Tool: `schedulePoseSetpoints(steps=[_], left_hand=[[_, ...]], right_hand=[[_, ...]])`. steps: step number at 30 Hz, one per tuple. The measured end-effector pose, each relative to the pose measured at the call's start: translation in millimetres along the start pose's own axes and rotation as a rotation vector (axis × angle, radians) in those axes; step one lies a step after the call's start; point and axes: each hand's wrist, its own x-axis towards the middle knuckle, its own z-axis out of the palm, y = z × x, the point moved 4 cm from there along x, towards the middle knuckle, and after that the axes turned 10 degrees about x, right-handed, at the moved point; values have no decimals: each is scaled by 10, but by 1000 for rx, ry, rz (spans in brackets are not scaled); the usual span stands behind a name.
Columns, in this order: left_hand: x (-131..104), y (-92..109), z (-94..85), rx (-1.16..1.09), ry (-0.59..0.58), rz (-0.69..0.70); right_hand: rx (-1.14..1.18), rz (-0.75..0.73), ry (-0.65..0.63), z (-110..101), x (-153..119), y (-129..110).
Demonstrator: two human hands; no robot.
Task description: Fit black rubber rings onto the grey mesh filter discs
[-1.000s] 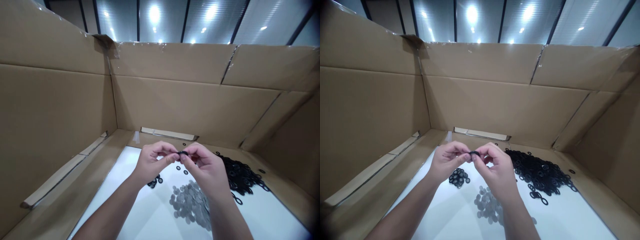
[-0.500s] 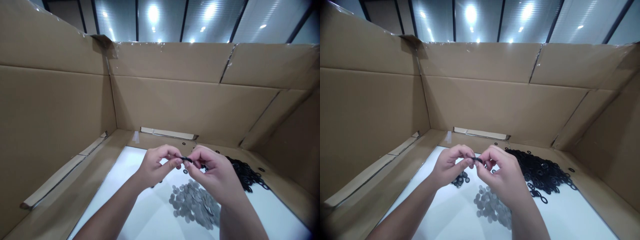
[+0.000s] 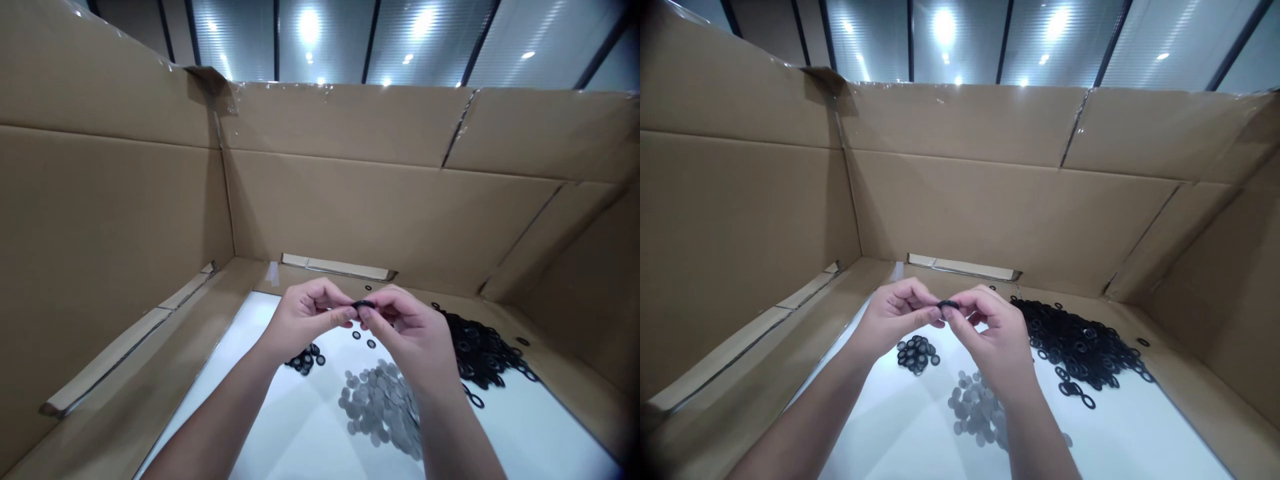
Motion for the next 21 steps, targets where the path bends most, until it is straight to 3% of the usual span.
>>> schedulePoseSetpoints(steps=[3, 7, 10, 17, 21], left_hand=[[-6, 19, -26, 54, 23, 42], [-51, 100, -14, 263, 89, 293], [-96, 85, 40, 260, 140, 406], [-121, 38, 69, 254, 143, 420], [-73, 135, 31, 341, 10, 380]], right_hand=[[37, -56, 5, 31, -16, 14], [37, -124, -18, 38, -43, -28], [28, -160, -32, 31, -58, -70], [-47, -170, -90, 2, -43, -156], [-134, -135, -100, -32, -25, -192]])
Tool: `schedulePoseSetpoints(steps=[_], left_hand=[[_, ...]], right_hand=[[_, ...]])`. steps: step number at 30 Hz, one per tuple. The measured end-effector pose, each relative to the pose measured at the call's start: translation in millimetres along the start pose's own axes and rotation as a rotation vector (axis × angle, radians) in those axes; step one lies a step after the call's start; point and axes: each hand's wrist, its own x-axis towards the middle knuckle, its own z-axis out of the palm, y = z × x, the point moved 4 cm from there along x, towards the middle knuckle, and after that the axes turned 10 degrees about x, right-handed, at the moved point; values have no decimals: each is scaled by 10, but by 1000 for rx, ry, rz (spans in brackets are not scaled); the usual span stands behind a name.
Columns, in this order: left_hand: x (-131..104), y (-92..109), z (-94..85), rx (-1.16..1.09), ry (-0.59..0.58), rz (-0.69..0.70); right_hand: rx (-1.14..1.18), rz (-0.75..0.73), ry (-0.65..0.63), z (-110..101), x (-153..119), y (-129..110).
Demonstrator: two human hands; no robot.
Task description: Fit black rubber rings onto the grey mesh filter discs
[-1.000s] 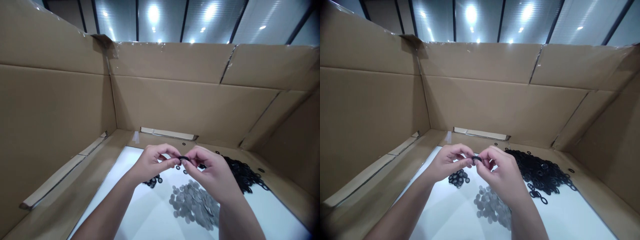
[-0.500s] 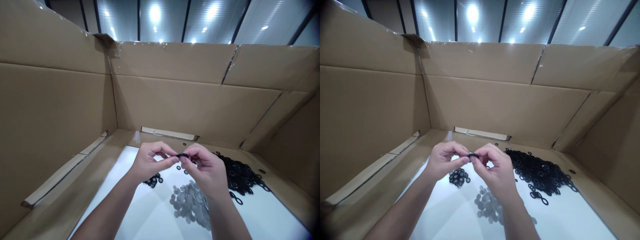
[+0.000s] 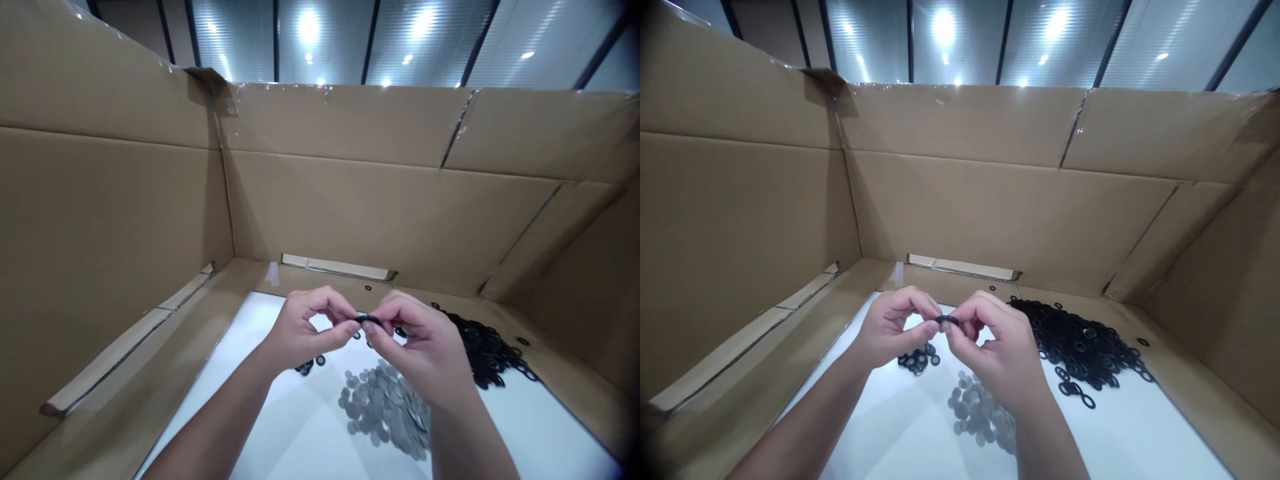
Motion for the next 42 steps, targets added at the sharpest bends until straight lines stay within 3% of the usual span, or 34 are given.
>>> schedulePoseSetpoints(steps=[3, 11, 17, 24, 29, 33, 38, 42], left_hand=[[55, 40, -57, 75, -72, 0], [73, 8, -90, 152, -80, -86], [47, -52, -67, 51, 42, -189], [27, 55, -53, 187, 151, 27], [5, 20, -25, 110, 128, 23], [8, -29, -45, 48, 96, -78], [22, -120, -4, -219, 61, -348], [54, -129, 33, -329, -16, -413]], right_hand=[[-50, 24, -28, -4, 18, -5], [-131, 61, -73, 11, 21, 30], [-5, 37, 130, 57, 15, 99], [142, 60, 138, 118, -28, 173], [126, 48, 102, 68, -15, 99], [104, 37, 56, 52, 12, 80], [46, -19, 0, 45, 20, 92], [-35, -96, -24, 53, 16, 86]])
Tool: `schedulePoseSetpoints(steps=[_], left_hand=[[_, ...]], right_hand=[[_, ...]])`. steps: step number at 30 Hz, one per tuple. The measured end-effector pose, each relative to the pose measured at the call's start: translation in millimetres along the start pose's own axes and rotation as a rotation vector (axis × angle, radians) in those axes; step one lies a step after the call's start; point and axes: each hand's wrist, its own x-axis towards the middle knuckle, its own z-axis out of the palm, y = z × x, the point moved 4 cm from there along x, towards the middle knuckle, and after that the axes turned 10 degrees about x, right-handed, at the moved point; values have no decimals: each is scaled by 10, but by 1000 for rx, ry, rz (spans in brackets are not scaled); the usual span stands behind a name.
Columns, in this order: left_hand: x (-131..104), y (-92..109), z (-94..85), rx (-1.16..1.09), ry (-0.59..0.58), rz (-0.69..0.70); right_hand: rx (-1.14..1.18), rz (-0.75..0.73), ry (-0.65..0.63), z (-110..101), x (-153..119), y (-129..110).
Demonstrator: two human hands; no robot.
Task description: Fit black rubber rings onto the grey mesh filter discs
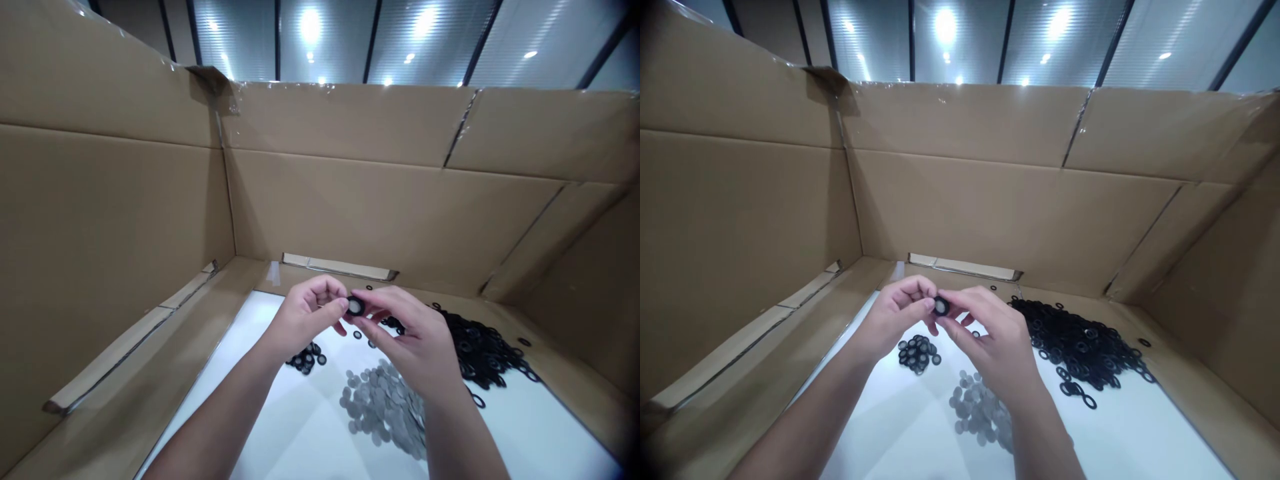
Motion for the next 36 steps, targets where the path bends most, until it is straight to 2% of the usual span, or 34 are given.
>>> schedulePoseSetpoints(steps=[7, 15, 20, 27, 31, 36], left_hand=[[7, -57, 28, -88, -143, -80], [27, -92, -46, -35, -135, -156], [30, -131, -9, -109, -110, -209], [56, -187, 50, -157, -83, -206], [44, -171, 66, -180, -63, -211], [41, -152, 14, -92, -39, -161]], right_hand=[[-49, -69, 30, 28, 1, -5], [-104, -45, -93, 65, -4, 31], [-131, -50, -27, 91, 21, 54], [-193, -65, 58, 133, 24, 71], [-207, -24, 93, 147, 14, 108], [-117, -60, -46, 134, 18, 87]])
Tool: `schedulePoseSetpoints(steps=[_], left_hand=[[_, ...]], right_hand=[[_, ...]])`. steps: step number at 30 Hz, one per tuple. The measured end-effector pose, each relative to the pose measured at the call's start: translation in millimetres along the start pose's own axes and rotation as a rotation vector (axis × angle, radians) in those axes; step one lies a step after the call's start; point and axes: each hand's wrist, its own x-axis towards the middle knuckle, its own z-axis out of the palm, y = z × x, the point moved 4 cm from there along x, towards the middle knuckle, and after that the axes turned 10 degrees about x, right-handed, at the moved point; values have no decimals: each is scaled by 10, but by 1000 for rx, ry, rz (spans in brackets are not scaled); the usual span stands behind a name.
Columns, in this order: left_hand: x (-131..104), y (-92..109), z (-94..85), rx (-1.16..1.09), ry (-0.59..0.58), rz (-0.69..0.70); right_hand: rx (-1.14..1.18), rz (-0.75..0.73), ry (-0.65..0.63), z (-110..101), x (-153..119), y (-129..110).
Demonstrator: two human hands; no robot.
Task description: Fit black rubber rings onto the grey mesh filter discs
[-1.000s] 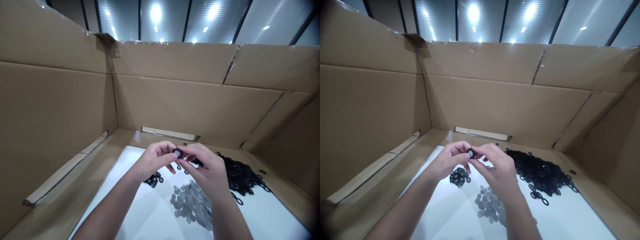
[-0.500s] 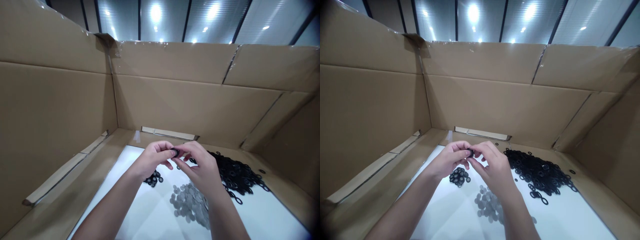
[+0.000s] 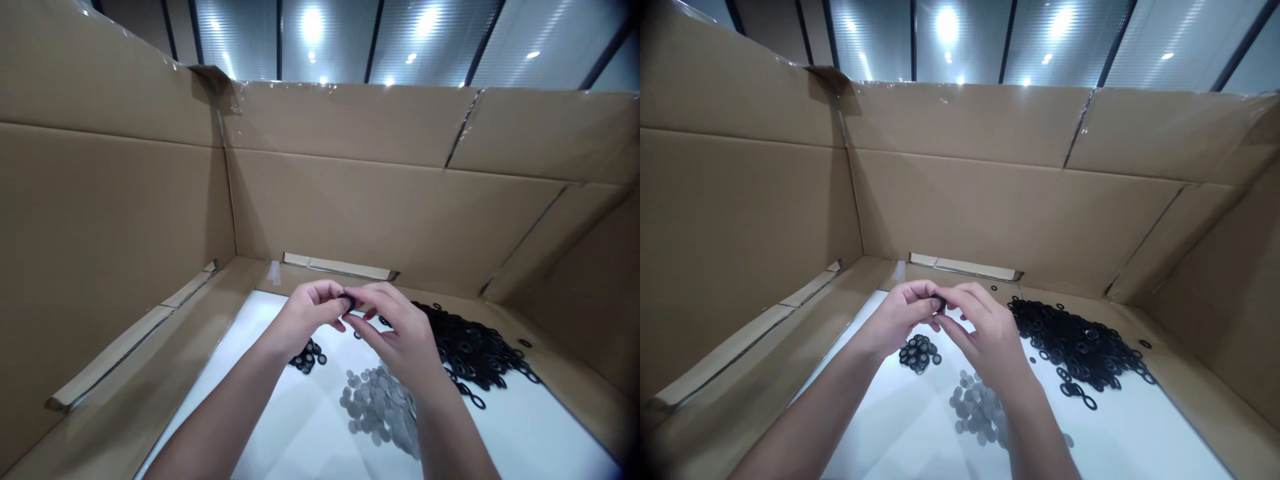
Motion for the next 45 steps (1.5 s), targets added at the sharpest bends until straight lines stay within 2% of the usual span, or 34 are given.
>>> schedulePoseSetpoints(steps=[2, 7, 12, 17, 22, 27, 31, 36, 42, 45], left_hand=[[7, -5, -18, 38, 13, 15], [21, -38, -23, 42, 33, 10], [14, -16, -24, 77, 46, 8], [19, -19, -18, 97, 59, -6], [26, -25, -6, 116, 59, -3], [29, -34, -7, 141, 75, -15], [36, -33, -3, 132, 69, -9], [34, -34, 4, 153, 58, -15], [32, -44, 3, 153, 52, -21], [32, -39, 18, 170, 47, -34]], right_hand=[[2, -10, -5, -3, 3, -2], [-67, 61, 100, 5, 2, 59], [-50, 4, 8, 18, -6, 84], [-83, 33, 116, 22, 3, 127], [-52, -1, 11, 22, 6, 146], [-80, 31, 85, 17, -1, 203], [-17, -23, -29, 60, 8, 207], [-44, -30, 77, 32, 9, 235], [-3, -63, -29, 42, 17, 220], [-48, -42, 44, 34, 15, 237]])
